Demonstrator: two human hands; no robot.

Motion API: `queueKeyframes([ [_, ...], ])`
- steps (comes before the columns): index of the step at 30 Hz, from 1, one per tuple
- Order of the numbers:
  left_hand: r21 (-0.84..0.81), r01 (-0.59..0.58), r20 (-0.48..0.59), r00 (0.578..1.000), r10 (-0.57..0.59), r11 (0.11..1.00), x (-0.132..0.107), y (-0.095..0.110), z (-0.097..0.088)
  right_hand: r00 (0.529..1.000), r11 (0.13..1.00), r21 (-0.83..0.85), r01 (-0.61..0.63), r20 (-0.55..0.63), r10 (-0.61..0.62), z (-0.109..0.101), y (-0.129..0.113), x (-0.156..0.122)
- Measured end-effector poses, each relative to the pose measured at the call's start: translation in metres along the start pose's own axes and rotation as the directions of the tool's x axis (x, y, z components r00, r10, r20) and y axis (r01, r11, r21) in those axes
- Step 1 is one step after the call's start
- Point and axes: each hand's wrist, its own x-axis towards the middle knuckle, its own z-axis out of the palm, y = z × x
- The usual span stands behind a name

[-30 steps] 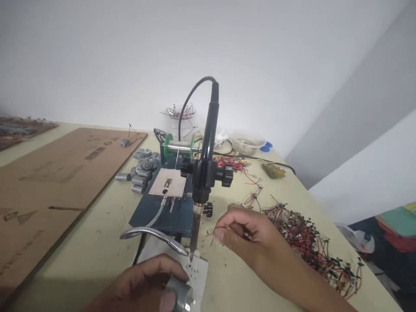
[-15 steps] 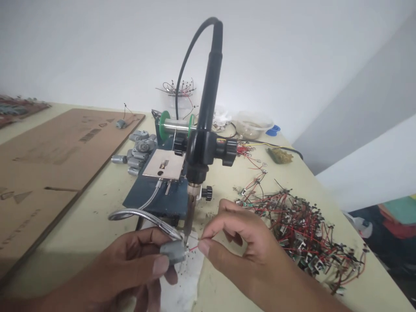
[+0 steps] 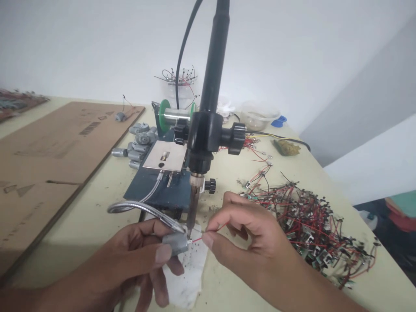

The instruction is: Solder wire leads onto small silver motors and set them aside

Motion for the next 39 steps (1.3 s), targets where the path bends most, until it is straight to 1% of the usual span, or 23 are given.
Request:
queueKeyframes([
  [5,0.027,-0.01,0.02,1.0,0.009,1.0,0.001,-0.002,-0.001,1.0,1.0,-0.031,0.004,0.009,-0.003,0.001,-0.002,0.0],
  [10,0.023,-0.019,0.021,1.0,0.019,1.0,0.002,-0.001,0.0,1.0,0.998,-0.056,0.006,-0.012,-0.007,0.0,-0.006,0.0],
  [18,0.024,-0.059,0.054,0.997,0.057,0.998,0.001,0.007,0.004,0.996,0.999,0.039,-0.03,-0.077,0.033,0.003,-0.012,0.002],
  [23,0.002,-0.082,0.058,0.995,0.081,0.997,-0.005,0.014,0.012,0.99,0.999,0.034,-0.021,-0.136,0.026,0.002,-0.016,0.002],
  [28,0.032,-0.065,0.034,0.997,0.064,0.997,-0.009,0.019,0.017,0.984,0.999,0.021,-0.026,-0.178,0.03,0.001,-0.021,0.005],
  [34,0.025,-0.074,0.047,0.996,0.073,0.997,-0.011,0.025,0.023,0.983,0.998,0.057,-0.039,-0.178,0.049,0.002,-0.025,0.005],
  [39,0.016,-0.054,0.04,0.998,0.053,0.998,-0.009,0.024,0.023,0.979,0.998,0.06,-0.028,-0.202,0.039,0.002,-0.023,0.004],
])
